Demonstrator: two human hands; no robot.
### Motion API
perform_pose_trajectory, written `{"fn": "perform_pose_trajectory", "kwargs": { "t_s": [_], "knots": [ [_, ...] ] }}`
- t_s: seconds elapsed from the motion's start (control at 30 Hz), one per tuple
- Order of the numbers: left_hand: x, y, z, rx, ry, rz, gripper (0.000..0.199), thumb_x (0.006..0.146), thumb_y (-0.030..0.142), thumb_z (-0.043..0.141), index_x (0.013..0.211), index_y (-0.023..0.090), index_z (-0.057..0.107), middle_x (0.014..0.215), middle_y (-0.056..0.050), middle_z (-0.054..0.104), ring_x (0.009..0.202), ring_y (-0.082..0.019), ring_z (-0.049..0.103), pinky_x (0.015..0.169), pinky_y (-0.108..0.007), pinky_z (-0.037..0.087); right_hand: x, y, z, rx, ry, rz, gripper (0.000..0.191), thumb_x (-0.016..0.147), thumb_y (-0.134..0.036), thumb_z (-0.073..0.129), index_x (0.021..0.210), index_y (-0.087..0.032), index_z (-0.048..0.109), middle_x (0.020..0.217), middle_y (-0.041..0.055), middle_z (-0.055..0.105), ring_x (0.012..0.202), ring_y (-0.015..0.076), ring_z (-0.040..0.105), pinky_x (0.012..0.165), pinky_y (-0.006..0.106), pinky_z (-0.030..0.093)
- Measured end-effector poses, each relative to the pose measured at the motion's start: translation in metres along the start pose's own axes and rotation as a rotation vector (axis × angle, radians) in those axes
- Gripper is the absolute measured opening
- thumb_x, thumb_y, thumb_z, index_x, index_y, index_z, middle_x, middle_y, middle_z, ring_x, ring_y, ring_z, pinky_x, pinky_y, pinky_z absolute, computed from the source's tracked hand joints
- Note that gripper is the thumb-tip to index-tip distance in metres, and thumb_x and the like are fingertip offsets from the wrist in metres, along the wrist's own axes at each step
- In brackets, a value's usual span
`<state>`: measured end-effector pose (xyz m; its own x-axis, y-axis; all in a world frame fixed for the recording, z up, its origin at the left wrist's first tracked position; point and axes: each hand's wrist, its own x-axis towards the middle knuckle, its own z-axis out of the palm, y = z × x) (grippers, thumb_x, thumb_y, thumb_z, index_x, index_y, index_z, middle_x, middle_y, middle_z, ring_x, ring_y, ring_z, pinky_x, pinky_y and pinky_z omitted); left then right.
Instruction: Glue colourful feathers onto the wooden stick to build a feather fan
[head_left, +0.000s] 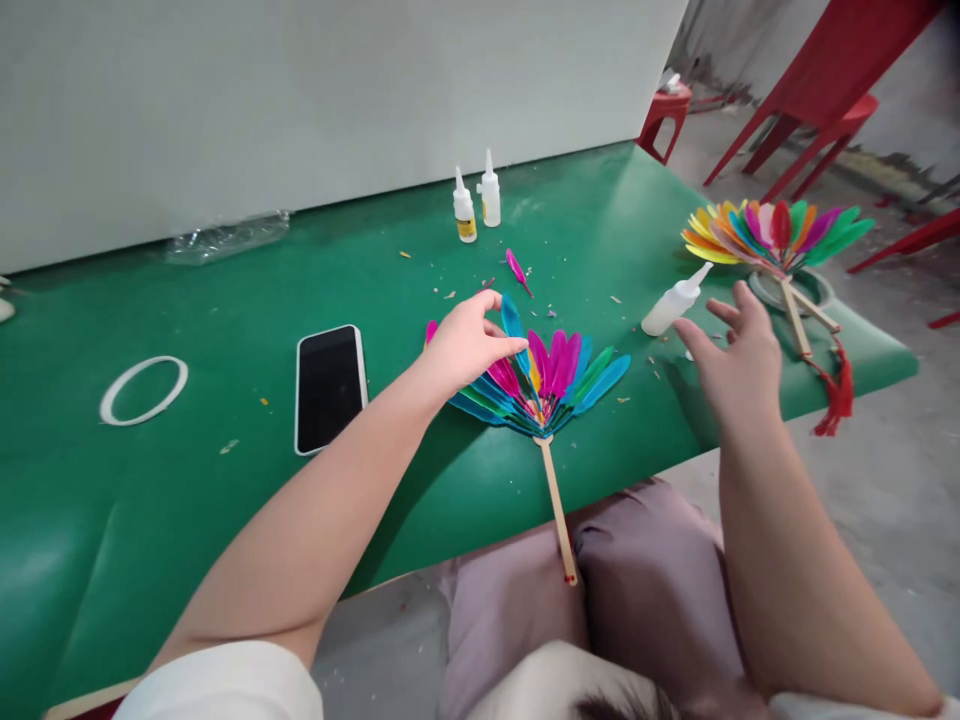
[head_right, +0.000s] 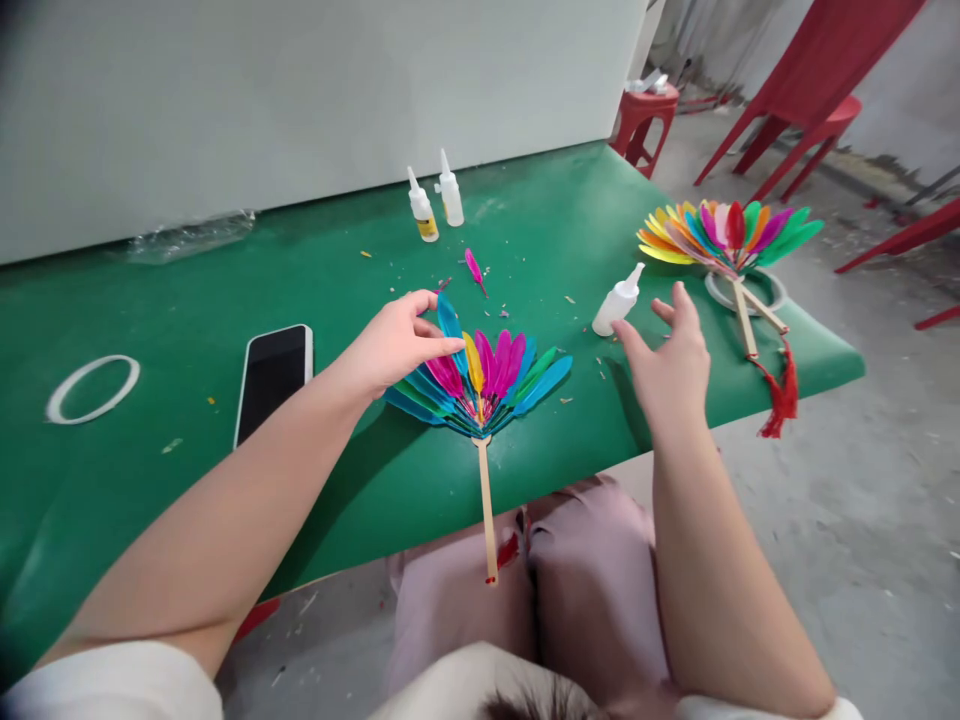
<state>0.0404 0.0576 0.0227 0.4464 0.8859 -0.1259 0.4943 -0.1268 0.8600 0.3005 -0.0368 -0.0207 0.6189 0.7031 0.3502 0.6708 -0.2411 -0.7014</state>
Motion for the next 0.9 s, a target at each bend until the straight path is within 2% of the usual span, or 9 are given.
{"fn": "perform_pose_trajectory", "kwargs": {
  "t_s": [0.03, 0.07, 0.13, 0.2, 0.3, 0.43, 0.57, 0.73, 0.9],
  "knots": [
    [0.000, -0.001, 0.001, 0.023, -0.004, -0.002, 0.033, 0.066, 0.023, 0.068, 0.094, 0.018, 0.050, 0.060, 0.002, 0.060, 0.055, -0.011, 0.055, 0.054, -0.024, 0.039, -0.013, -0.005, -0.002, 0.052, 0.079, -0.024, 0.066, 0.072, -0.043, 0.061, 0.130, -0.020, 0.039, 0.118, 0.0111, 0.057, 0.110, 0.0219, 0.054, 0.095, 0.040, 0.040],
    [0.001, -0.002, 0.002, 0.040, -0.013, -0.002, 0.036, 0.066, 0.024, 0.068, 0.096, 0.018, 0.050, 0.060, 0.003, 0.060, 0.054, -0.011, 0.054, 0.053, -0.024, 0.038, -0.027, -0.011, -0.004, 0.109, 0.103, -0.056, 0.060, 0.075, -0.040, 0.058, 0.129, -0.021, 0.040, 0.116, 0.0090, 0.059, 0.109, 0.0195, 0.054, 0.094, 0.038, 0.041],
    [0.001, -0.003, 0.003, 0.054, -0.041, -0.002, 0.038, 0.066, 0.025, 0.068, 0.097, 0.019, 0.049, 0.060, 0.003, 0.059, 0.052, -0.010, 0.053, 0.051, -0.023, 0.037, -0.054, -0.025, -0.005, 0.178, 0.047, -0.119, 0.052, 0.077, -0.034, 0.058, 0.126, -0.025, 0.042, 0.113, 0.0049, 0.059, 0.108, 0.0179, 0.055, 0.097, 0.040, 0.040],
    [0.001, -0.004, 0.003, 0.059, -0.055, -0.005, 0.036, 0.066, 0.026, 0.068, 0.096, 0.019, 0.049, 0.060, 0.003, 0.059, 0.050, -0.010, 0.052, 0.049, -0.022, 0.035, -0.077, -0.039, -0.004, 0.199, -0.059, -0.161, 0.053, 0.077, -0.029, 0.059, 0.127, -0.025, 0.042, 0.109, 0.0039, 0.061, 0.106, 0.0180, 0.055, 0.098, 0.043, 0.039],
    [0.000, -0.006, 0.005, 0.063, -0.060, -0.021, 0.034, 0.067, 0.027, 0.067, 0.094, 0.020, 0.049, 0.058, 0.004, 0.058, 0.046, -0.008, 0.049, 0.045, -0.021, 0.032, -0.096, -0.052, -0.001, 0.143, -0.151, -0.267, 0.052, 0.076, -0.023, 0.059, 0.126, -0.024, 0.043, 0.105, 0.0042, 0.063, 0.107, 0.0189, 0.053, 0.096, 0.043, 0.041],
    [-0.001, -0.008, 0.008, 0.069, -0.092, -0.036, 0.031, 0.068, 0.029, 0.067, 0.091, 0.020, 0.049, 0.056, 0.005, 0.056, 0.039, -0.006, 0.042, 0.040, -0.019, 0.029, -0.108, -0.059, 0.004, 0.040, -0.139, -0.415, 0.045, 0.074, -0.019, 0.060, 0.119, -0.020, 0.051, 0.106, 0.0067, 0.063, 0.115, 0.0230, 0.045, 0.098, 0.044, 0.039],
    [0.001, -0.010, 0.008, 0.047, -0.120, -0.027, 0.028, 0.068, 0.029, 0.067, 0.087, 0.020, 0.049, 0.055, 0.005, 0.055, 0.038, -0.005, 0.040, 0.040, -0.018, 0.029, -0.115, -0.061, 0.007, 0.012, -0.165, -0.469, 0.042, 0.074, -0.020, 0.060, 0.115, -0.018, 0.053, 0.107, 0.0081, 0.062, 0.115, 0.0257, 0.045, 0.098, 0.048, 0.038],
    [0.002, -0.013, 0.009, 0.043, -0.127, -0.016, 0.026, 0.068, 0.028, 0.067, 0.085, 0.020, 0.049, 0.055, 0.005, 0.054, 0.038, -0.004, 0.040, 0.040, -0.017, 0.030, -0.119, -0.065, 0.009, -0.024, -0.210, -0.492, 0.036, 0.075, -0.022, 0.059, 0.111, -0.020, 0.057, 0.109, 0.0068, 0.062, 0.116, 0.0271, 0.044, 0.100, 0.052, 0.034],
    [0.003, -0.015, 0.010, 0.066, -0.116, -0.018, 0.027, 0.068, 0.030, 0.067, 0.086, 0.020, 0.049, 0.054, 0.006, 0.054, 0.038, -0.005, 0.041, 0.039, -0.018, 0.029, -0.122, -0.068, 0.014, -0.094, -0.254, -0.565, 0.026, 0.077, -0.029, 0.058, 0.103, -0.027, 0.063, 0.116, 0.0050, 0.058, 0.123, 0.0290, 0.039, 0.102, 0.056, 0.026]
  ]
}}
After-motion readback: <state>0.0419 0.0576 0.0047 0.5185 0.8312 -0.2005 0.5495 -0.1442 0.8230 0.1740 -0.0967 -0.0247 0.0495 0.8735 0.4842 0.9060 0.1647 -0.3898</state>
